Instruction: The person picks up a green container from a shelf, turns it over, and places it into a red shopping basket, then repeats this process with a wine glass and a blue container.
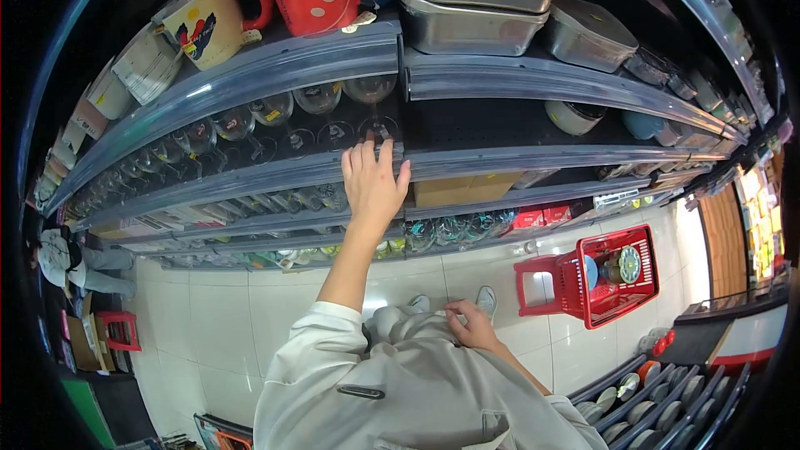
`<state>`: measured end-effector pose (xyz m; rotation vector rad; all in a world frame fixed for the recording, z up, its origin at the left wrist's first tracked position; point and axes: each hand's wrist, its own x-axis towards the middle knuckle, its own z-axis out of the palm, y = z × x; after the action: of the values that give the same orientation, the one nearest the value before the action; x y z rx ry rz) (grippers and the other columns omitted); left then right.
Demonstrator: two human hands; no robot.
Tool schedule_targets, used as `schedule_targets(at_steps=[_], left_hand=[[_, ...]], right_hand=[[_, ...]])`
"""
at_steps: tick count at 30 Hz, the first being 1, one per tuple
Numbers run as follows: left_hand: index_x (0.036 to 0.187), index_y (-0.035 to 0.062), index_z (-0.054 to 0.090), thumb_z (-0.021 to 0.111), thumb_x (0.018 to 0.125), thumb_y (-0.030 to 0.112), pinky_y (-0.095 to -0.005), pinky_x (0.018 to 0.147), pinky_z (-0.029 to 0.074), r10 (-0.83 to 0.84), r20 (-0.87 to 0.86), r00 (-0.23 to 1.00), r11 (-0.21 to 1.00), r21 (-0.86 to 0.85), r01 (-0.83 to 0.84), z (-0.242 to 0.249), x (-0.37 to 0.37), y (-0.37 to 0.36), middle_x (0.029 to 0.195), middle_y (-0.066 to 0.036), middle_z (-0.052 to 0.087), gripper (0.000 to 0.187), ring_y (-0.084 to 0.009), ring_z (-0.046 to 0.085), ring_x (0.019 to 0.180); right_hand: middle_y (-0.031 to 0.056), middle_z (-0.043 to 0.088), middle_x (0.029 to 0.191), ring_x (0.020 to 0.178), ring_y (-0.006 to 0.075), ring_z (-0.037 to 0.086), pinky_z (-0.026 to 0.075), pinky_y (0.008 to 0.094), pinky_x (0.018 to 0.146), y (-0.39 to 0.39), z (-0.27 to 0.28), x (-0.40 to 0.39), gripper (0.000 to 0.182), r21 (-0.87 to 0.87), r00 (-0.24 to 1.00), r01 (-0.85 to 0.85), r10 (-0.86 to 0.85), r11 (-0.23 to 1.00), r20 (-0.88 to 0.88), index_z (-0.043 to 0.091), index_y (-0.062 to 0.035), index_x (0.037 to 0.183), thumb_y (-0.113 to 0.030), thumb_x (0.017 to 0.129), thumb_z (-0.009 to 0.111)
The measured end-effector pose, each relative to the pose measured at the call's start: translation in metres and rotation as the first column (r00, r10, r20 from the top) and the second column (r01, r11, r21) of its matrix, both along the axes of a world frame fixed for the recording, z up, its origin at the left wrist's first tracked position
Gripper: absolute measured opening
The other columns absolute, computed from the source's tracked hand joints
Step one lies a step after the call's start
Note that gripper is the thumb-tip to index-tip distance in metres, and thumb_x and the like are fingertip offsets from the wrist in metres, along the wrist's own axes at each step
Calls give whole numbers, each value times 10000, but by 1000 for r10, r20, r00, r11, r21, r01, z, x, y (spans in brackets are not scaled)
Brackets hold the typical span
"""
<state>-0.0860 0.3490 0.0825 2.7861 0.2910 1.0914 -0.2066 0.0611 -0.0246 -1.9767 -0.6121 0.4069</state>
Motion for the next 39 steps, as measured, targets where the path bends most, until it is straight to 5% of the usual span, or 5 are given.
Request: schedule_targets(at_steps=[39], left_hand=[[1185, 99, 626, 660, 811, 334, -453, 967, 333, 14, -47, 999, 999, -35, -16, 5, -1, -1, 1109, -181, 535, 443, -332, 485, 1052]], right_hand=[[155, 657, 968, 905, 301, 648, 508, 352, 782, -3, -3, 0, 178, -2, 999, 14, -15, 1000, -36, 643, -21, 1030, -125, 897, 587]])
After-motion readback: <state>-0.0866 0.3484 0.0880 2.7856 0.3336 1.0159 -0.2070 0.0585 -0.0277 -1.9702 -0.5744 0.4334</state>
